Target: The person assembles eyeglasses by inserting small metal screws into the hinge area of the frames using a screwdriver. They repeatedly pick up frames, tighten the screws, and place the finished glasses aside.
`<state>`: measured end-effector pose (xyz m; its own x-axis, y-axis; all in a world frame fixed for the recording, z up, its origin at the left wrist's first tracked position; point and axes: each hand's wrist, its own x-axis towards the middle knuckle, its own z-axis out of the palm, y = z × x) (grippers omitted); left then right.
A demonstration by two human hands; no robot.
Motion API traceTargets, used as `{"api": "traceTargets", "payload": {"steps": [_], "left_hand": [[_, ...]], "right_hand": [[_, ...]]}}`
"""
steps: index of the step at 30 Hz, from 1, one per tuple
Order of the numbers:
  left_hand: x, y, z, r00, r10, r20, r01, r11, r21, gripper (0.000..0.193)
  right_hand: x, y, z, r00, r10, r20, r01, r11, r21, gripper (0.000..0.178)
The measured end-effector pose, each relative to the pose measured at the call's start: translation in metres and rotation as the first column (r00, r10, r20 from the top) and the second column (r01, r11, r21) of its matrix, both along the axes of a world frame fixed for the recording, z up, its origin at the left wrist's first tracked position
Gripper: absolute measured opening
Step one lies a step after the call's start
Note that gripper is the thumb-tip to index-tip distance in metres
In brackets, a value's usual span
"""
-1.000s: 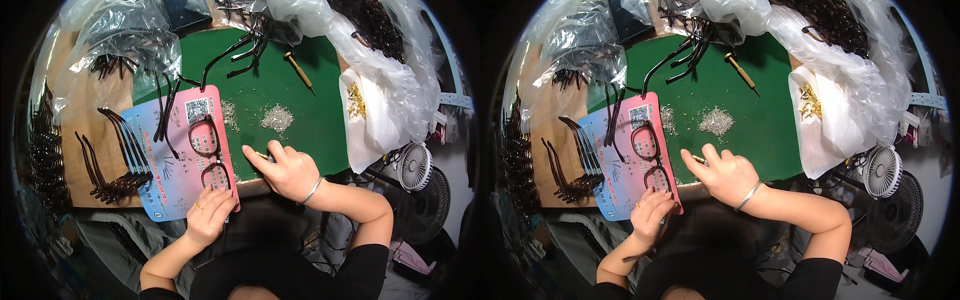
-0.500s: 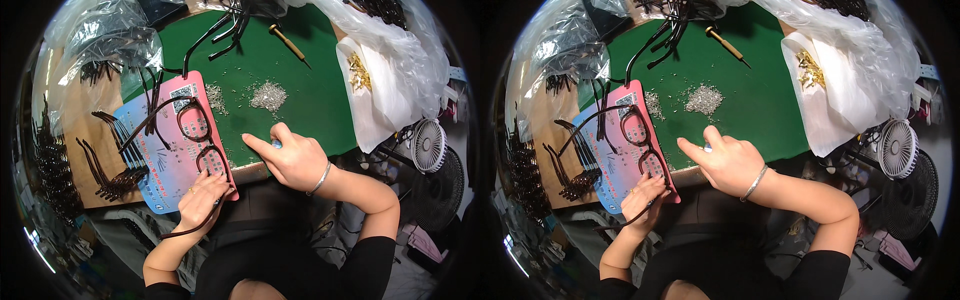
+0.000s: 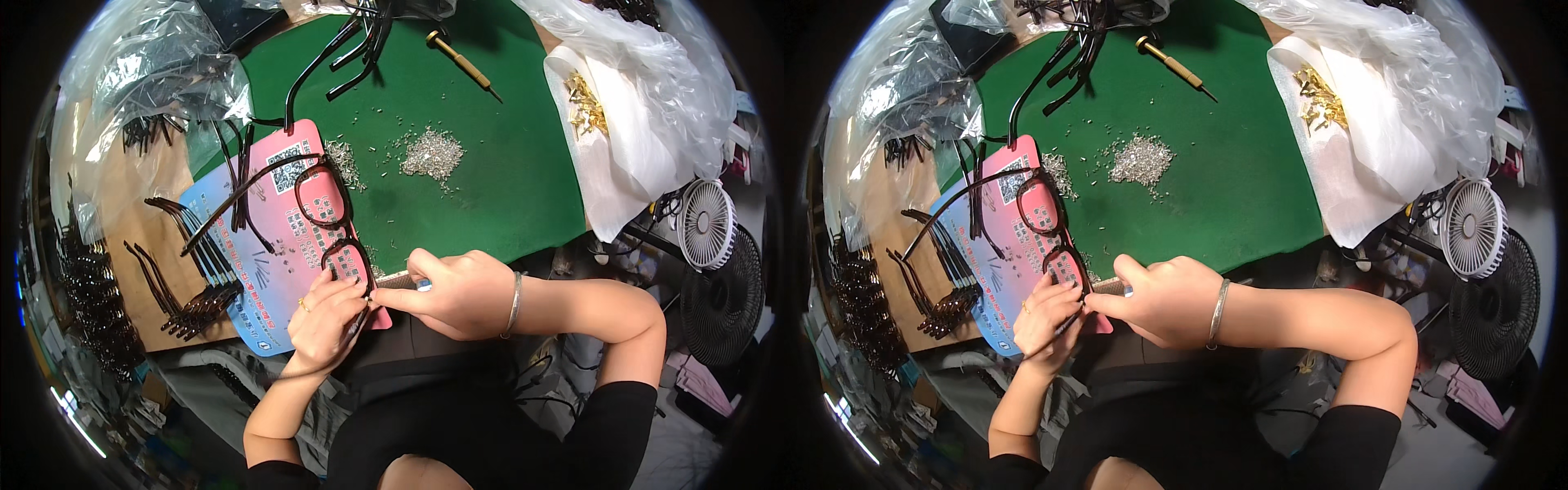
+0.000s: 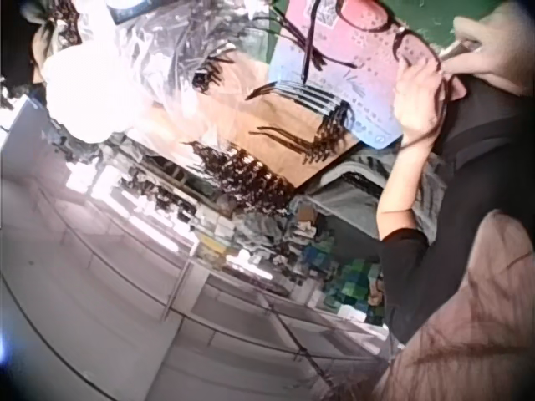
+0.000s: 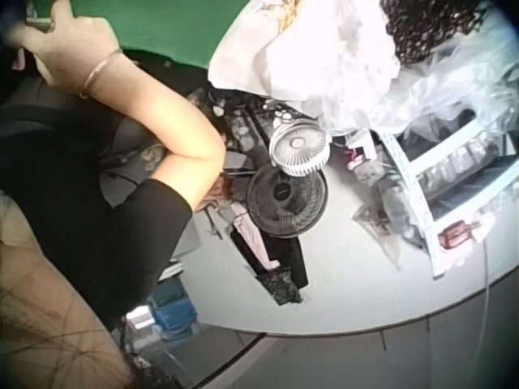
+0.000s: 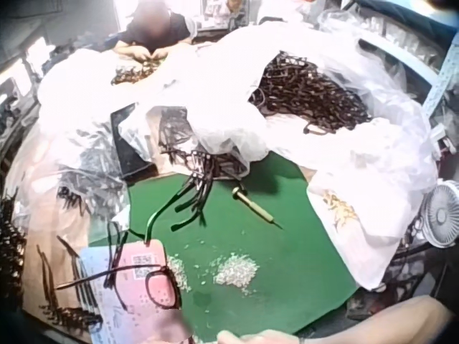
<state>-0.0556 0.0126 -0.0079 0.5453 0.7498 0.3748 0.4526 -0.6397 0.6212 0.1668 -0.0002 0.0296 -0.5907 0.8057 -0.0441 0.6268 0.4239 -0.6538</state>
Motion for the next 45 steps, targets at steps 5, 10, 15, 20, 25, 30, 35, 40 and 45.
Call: {"api": "traceTargets", "payload": {"steps": [5, 10, 15, 20, 25, 30, 35, 40, 45], "left_hand": [[0.002, 0.0, 0.001, 0.999, 0.0, 0.038, 0.001, 0.999, -0.038, 0.019], [0.003, 0.0, 0.003, 0.998, 0.014, 0.058, -0.01, 0.998, -0.064, 0.019], [0.004, -0.002, 0.006, 0.999, 0.036, 0.039, -0.033, 0.998, -0.061, 0.017], [0.007, 0.001, 0.016, 0.999, 0.025, -0.048, -0.03, 0.994, -0.107, 0.015], [0.007, 0.004, 0.023, 0.991, -0.016, -0.132, -0.005, 0.988, -0.158, 0.014], [0.007, 0.006, 0.026, 0.984, -0.054, -0.168, 0.027, 0.987, -0.161, 0.014], [0.009, 0.004, 0.027, 0.995, -0.045, -0.093, 0.034, 0.992, -0.123, 0.015], [0.004, 0.002, 0.021, 0.992, -0.064, -0.113, 0.054, 0.994, -0.091, 0.017], [0.004, 0.003, 0.022, 0.988, -0.06, -0.144, 0.043, 0.992, -0.119, 0.018]], "right_hand": [[-0.001, -0.003, -0.004, 0.999, -0.011, 0.032, 0.012, 1.0, -0.015, 0.043], [-0.003, 0.0, -0.003, 1.0, -0.024, 0.004, 0.024, 1.0, 0.016, 0.043], [-0.004, -0.002, -0.005, 1.0, -0.023, 0.006, 0.023, 0.999, 0.036, 0.043], [-0.003, -0.002, -0.006, 1.0, -0.022, -0.003, 0.023, 0.998, 0.053, 0.042], [-0.004, 0.002, -0.003, 0.999, 0.005, 0.036, -0.005, 1.0, -0.004, 0.028], [-0.004, 0.001, -0.006, 1.0, -0.004, 0.027, 0.003, 1.0, 0.021, 0.023], [-0.005, 0.0, -0.009, 1.0, -0.01, 0.009, 0.009, 0.999, 0.039, 0.024], [-0.004, -0.001, -0.009, 1.0, -0.011, 0.017, 0.01, 0.999, 0.039, 0.025], [-0.004, -0.001, -0.008, 0.999, -0.006, 0.033, 0.004, 0.999, 0.04, 0.027]]}}
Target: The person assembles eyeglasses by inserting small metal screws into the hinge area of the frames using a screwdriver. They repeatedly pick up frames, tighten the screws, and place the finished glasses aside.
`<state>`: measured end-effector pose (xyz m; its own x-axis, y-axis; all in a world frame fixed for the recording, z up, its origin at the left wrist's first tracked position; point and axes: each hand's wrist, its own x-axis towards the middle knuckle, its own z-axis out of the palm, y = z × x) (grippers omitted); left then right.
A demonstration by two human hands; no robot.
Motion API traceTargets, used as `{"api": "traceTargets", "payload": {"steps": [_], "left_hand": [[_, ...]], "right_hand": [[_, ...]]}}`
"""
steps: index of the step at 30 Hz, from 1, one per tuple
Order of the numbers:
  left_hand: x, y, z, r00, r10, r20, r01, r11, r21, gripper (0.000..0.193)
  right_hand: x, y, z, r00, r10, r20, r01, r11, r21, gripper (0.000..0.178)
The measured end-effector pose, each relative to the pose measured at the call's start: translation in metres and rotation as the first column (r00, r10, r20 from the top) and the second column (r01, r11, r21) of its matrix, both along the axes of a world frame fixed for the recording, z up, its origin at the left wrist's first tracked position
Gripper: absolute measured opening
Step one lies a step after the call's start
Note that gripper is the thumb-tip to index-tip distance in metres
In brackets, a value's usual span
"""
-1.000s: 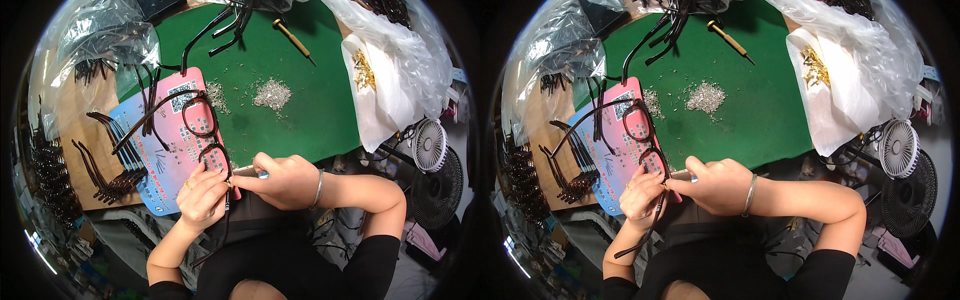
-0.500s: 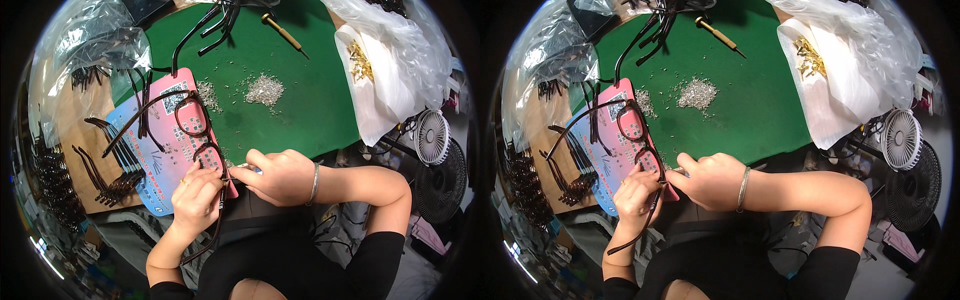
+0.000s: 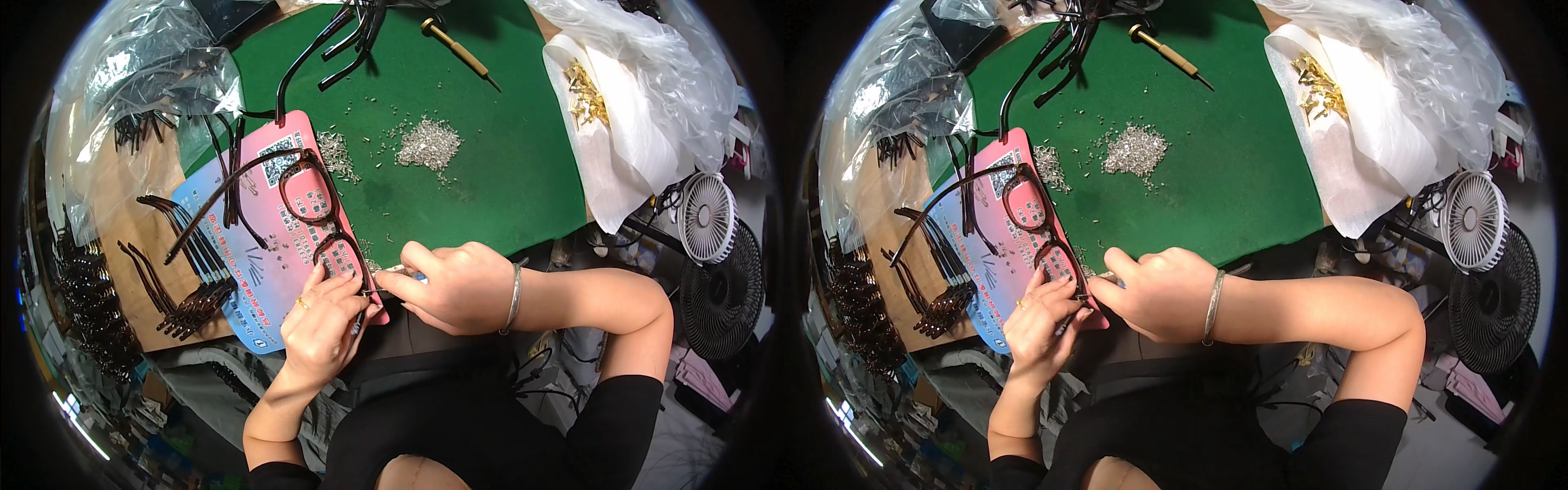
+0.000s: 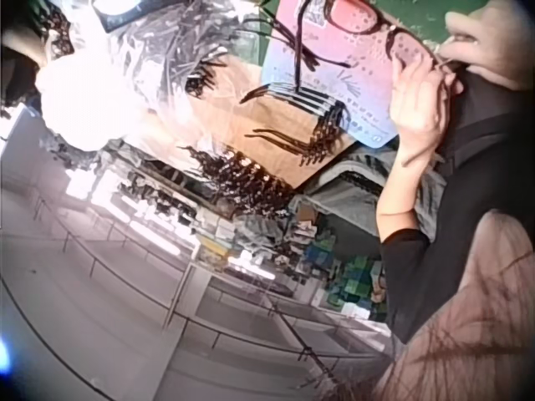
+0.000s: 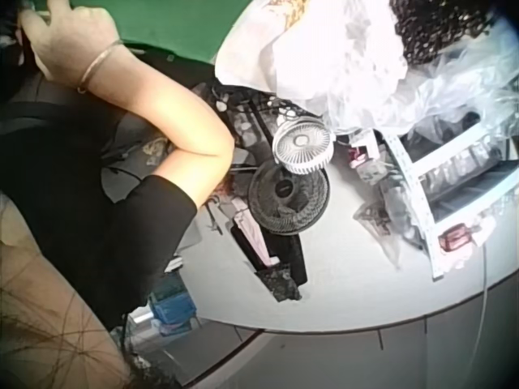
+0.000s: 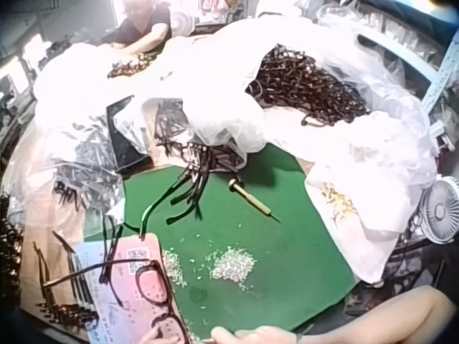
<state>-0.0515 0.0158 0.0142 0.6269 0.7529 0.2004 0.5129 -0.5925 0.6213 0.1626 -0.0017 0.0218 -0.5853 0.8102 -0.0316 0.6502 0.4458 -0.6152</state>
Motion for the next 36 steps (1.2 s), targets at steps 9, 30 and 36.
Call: {"api": "traceTargets", "payload": {"steps": [9, 30, 36], "left_hand": [[-0.005, -0.011, -0.025, 0.997, 0.033, 0.075, -0.044, 0.987, 0.157, 0.019], [-0.002, -0.007, -0.023, 0.985, 0.033, 0.169, -0.053, 0.992, 0.113, 0.023], [-0.003, -0.013, -0.026, 0.961, 0.083, 0.264, -0.098, 0.994, 0.047, 0.027]], "right_hand": [[-0.001, 0.0, -0.001, 1.0, 0.0, -0.011, 0.0, 1.0, -0.003, 0.026], [0.003, 0.006, 0.003, 0.997, 0.008, -0.077, -0.016, 0.995, -0.095, 0.02], [0.003, 0.003, 0.004, 1.0, 0.012, -0.002, -0.012, 0.993, -0.114, 0.027]]}}
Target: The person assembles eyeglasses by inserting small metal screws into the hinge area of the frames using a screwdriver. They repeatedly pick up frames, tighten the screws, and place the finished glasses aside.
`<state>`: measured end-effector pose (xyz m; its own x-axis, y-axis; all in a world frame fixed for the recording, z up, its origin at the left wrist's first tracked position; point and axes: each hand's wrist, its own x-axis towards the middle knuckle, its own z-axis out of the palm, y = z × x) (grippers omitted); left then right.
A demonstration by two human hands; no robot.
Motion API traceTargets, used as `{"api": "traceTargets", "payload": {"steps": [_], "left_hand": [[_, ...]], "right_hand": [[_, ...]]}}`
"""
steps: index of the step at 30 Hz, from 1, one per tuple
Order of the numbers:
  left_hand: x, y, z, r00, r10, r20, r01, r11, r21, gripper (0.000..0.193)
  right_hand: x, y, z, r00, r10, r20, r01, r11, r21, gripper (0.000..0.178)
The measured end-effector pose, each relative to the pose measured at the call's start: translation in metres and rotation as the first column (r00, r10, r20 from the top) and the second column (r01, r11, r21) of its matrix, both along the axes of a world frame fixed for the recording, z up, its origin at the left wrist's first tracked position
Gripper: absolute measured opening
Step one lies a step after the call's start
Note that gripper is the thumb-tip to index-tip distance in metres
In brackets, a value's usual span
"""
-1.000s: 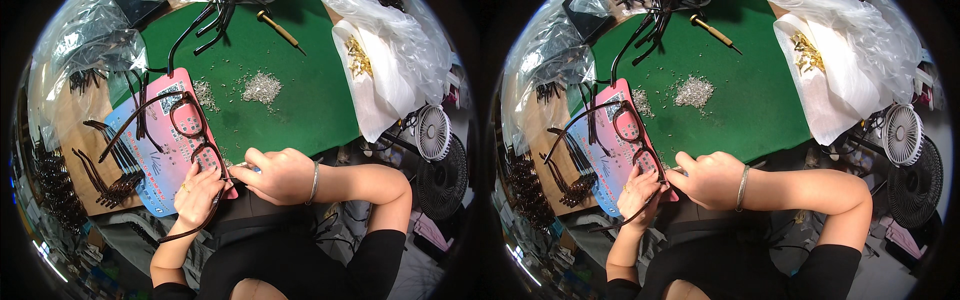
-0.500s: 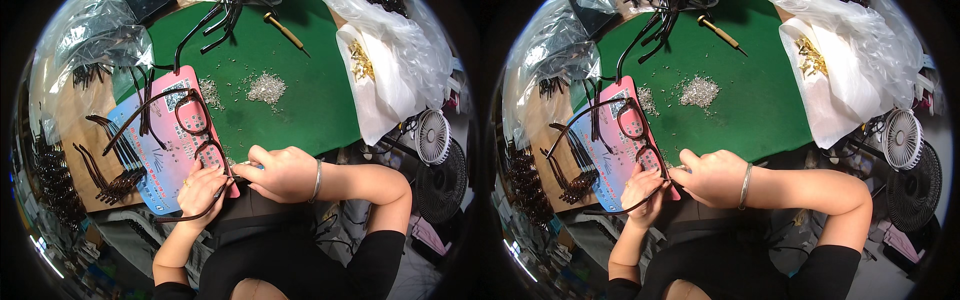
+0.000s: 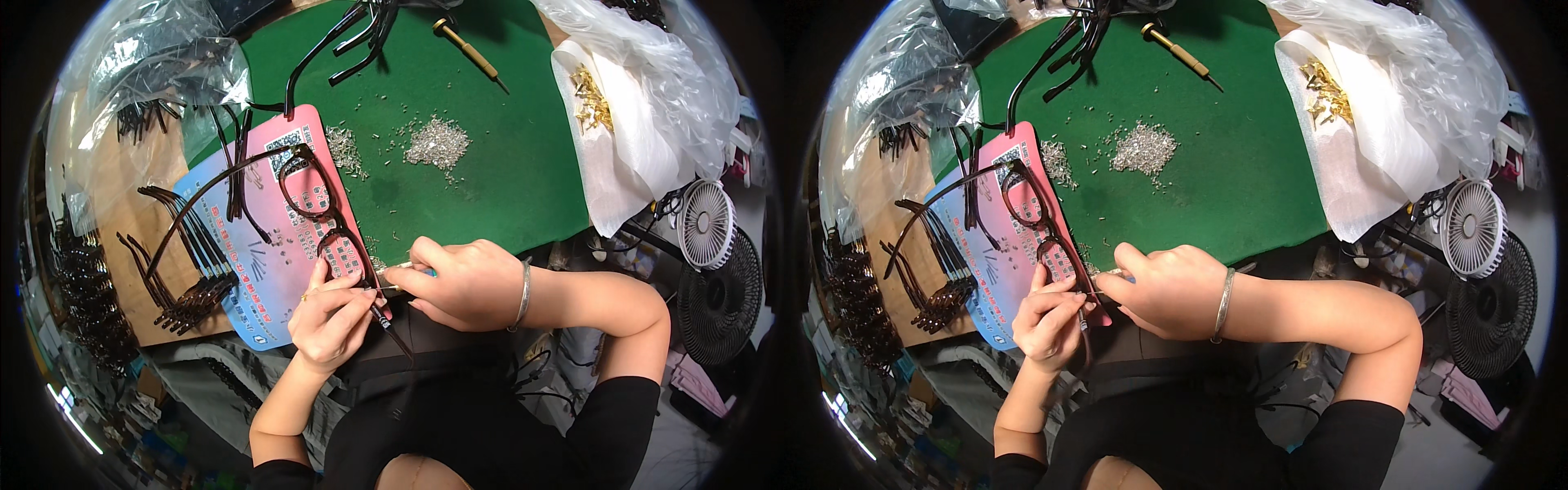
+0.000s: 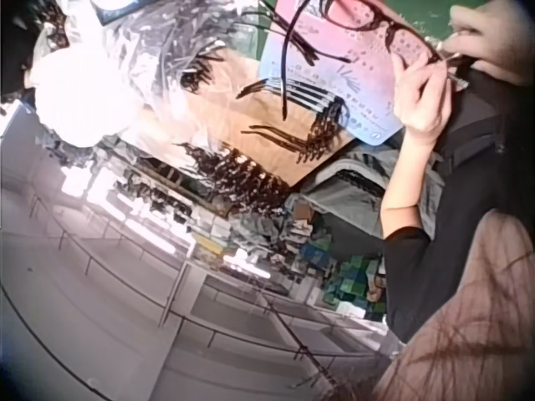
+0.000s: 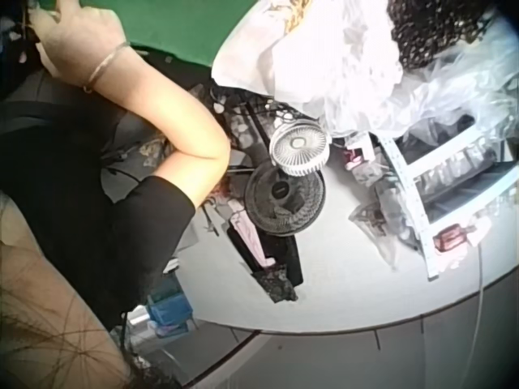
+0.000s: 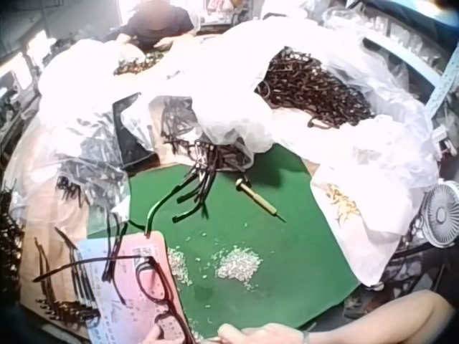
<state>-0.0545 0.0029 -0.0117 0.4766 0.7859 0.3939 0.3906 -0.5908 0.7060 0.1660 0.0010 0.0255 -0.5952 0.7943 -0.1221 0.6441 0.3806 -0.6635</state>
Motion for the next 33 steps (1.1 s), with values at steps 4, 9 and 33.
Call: {"api": "traceTargets", "payload": {"steps": [4, 9, 33], "left_hand": [[0.001, 0.0, -0.003, 1.0, -0.003, -0.012, 0.004, 0.999, 0.037, 0.024], [0.005, -0.001, 0.001, 0.997, 0.064, -0.032, -0.063, 0.998, 0.022, 0.019], [0.0, 0.011, 0.008, 0.99, 0.045, -0.132, -0.032, 0.995, 0.099, 0.023]], "right_hand": [[0.002, 0.0, 0.002, 0.999, 0.0, 0.041, 0.001, 1.0, -0.022, 0.042], [0.013, 0.012, 0.011, 0.989, -0.098, -0.11, 0.08, 0.985, -0.156, 0.04], [-0.008, 0.033, 0.005, 0.883, -0.217, 0.417, 0.131, 0.965, 0.225, 0.055]]}}
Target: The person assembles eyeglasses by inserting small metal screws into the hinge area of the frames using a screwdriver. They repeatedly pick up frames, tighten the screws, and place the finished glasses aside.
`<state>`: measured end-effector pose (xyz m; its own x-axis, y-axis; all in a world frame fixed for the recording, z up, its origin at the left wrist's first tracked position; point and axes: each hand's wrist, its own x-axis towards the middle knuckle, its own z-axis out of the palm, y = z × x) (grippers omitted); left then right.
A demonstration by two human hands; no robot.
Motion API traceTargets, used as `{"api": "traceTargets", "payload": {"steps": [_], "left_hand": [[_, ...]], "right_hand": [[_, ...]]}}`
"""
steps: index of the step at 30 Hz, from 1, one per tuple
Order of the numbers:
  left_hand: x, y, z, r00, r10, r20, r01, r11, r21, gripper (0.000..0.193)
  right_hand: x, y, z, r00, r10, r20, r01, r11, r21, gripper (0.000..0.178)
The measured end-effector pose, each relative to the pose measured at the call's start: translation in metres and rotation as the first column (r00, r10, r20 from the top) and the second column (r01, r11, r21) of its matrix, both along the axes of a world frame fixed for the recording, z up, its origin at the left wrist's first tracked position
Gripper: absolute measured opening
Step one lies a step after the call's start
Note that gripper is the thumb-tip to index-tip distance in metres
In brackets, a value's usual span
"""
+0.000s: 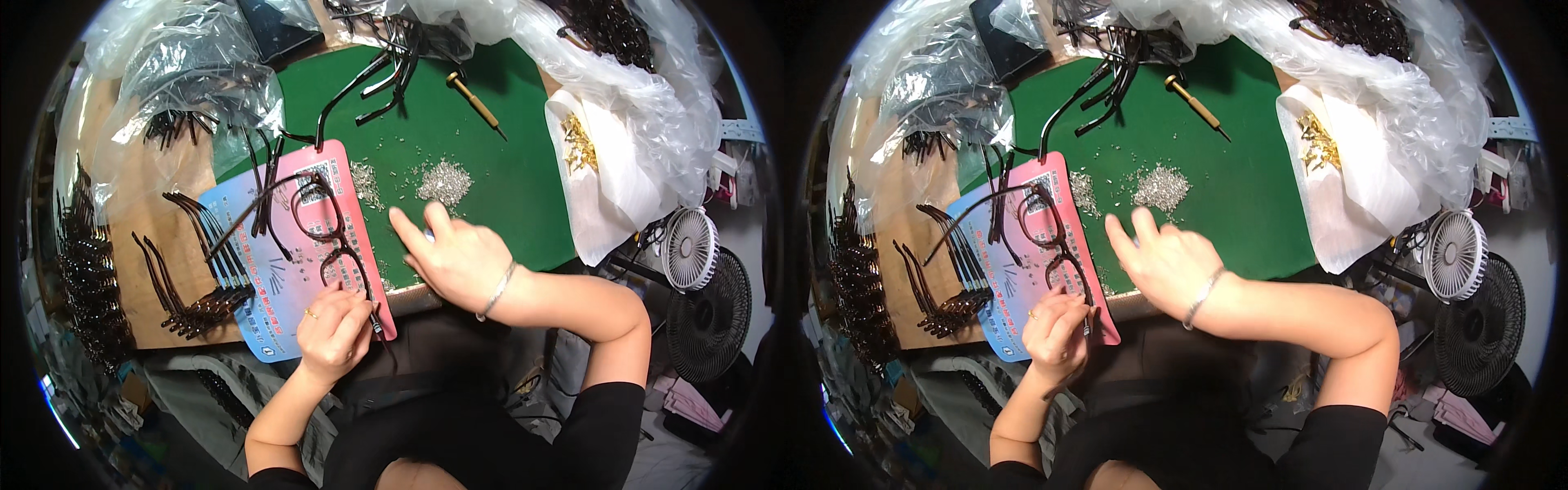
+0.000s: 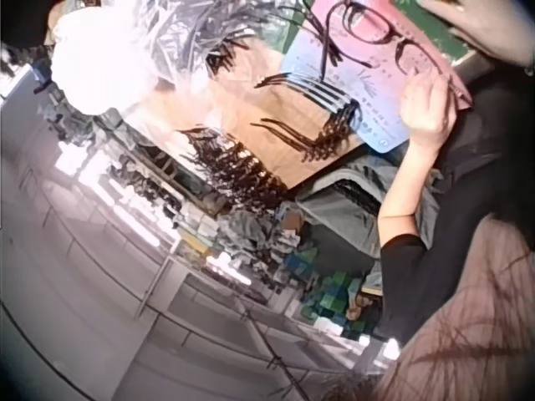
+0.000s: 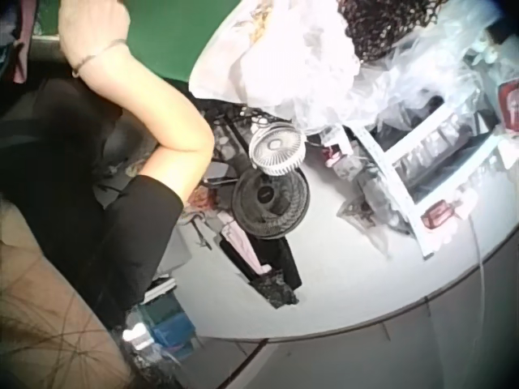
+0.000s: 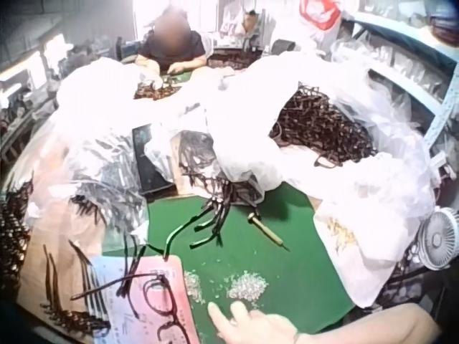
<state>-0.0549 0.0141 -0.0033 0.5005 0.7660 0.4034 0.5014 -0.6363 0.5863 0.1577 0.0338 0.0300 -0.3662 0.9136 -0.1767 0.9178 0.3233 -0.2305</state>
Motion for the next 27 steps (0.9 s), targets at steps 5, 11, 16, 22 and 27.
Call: {"api": "traceTargets", "payload": {"steps": [5, 11, 16, 22, 27], "left_hand": [[0.0, -0.006, -0.007, 0.995, 0.011, 0.098, -0.011, 1.0, 0.001, 0.022], [-0.001, -0.004, -0.004, 0.992, 0.018, 0.124, -0.009, 0.997, -0.071, 0.016], [-0.002, -0.003, -0.001, 0.995, 0.016, 0.098, -0.007, 0.995, -0.097, 0.014], [0.001, -0.003, -0.001, 0.999, 0.018, 0.045, -0.015, 0.998, -0.065, 0.021], [0.01, -0.011, 0.001, 0.997, 0.042, 0.063, -0.036, 0.995, -0.097, 0.022]], "right_hand": [[0.019, -0.024, 0.022, 0.989, -0.053, -0.14, 0.037, 0.993, -0.116, 0.049], [0.027, -0.024, 0.022, 0.963, -0.058, -0.263, 0.031, 0.994, -0.108, 0.041], [0.016, -0.027, 0.004, 0.974, 0.003, -0.227, 0.013, 0.997, 0.07, 0.042], [0.008, -0.028, 0.001, 0.99, 0.0, -0.141, 0.013, 0.996, 0.09, 0.042], [0.009, -0.028, 0.002, 0.988, -0.051, -0.145, 0.068, 0.991, 0.112, 0.044]]}}
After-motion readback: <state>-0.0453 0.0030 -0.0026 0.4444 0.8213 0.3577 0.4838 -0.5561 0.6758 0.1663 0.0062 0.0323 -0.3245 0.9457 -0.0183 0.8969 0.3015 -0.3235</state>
